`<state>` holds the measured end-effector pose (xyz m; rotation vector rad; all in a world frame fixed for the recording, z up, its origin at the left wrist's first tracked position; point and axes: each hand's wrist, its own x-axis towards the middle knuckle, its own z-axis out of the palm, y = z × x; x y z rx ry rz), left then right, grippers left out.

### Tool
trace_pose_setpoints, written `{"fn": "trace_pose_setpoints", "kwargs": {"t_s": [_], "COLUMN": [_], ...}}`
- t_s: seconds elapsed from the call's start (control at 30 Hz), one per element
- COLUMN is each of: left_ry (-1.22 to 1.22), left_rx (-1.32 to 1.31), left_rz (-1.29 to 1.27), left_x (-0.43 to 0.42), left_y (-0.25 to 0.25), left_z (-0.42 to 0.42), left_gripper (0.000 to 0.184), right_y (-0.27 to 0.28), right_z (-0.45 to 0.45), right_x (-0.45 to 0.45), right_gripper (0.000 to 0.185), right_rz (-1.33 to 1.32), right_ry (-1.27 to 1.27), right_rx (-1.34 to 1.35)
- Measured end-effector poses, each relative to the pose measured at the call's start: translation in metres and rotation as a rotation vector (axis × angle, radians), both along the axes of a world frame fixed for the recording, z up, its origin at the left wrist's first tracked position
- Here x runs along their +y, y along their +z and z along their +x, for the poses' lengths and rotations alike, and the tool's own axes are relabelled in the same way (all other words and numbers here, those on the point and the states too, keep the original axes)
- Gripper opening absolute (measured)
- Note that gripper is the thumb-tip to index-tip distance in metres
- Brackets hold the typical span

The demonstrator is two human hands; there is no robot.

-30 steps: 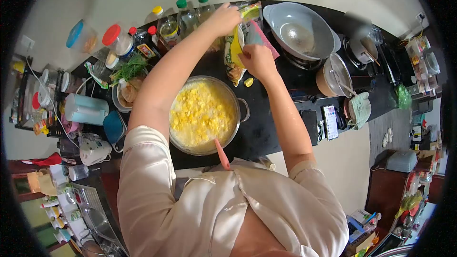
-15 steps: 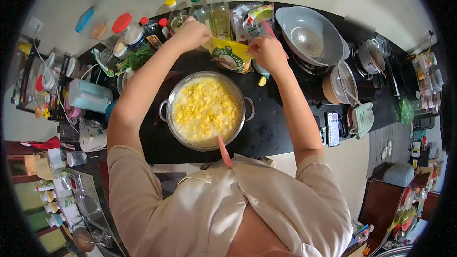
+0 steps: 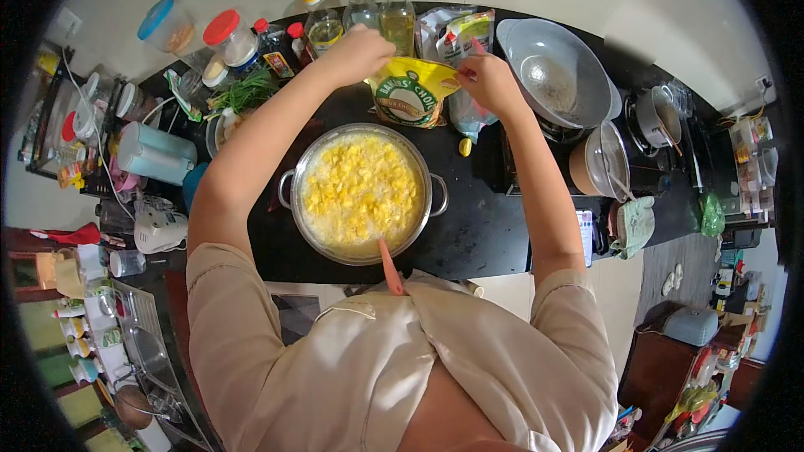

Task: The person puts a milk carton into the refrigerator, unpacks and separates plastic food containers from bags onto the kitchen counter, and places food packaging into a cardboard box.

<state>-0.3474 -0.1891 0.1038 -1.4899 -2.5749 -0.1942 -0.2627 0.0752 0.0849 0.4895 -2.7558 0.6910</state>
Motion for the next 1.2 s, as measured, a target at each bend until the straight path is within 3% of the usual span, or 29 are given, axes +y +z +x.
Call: {"fn": "trace_pose_setpoints", "kwargs": {"t_s": [0.2, 0.27, 0.6, 1.2], "left_ry": [0.076, -0.013, 0.070, -0.111], "left_rx": [0.050, 0.052, 0.038, 0.106], "left_rz": [-0.059, -0.026, 0.033, 0.103], "left_x": [0.013, 0.015, 0.018, 0.033], "left_y": [0.005, 0.002, -0.007, -0.022], "left_z": [0.012, 0.007, 0.015, 0.022], "left_gripper": [0.014, 0.013, 0.013, 0.015], "right_y": [0.002, -0.001, 0.002, -0.007], "right_z": [0.002, -0.005, -0.007, -0.008], "right_x": [-0.009, -0.016, -0.027, -0.047], "right_gripper": [0.019, 0.021, 0.013, 0.010], "right_rz": [-0.062, -0.010, -0.047, -0.082], "right_ry": [0.000, 0.030, 0.075, 0.116], "right_rx": [0.005, -0.003, 0.087, 0.181]}}
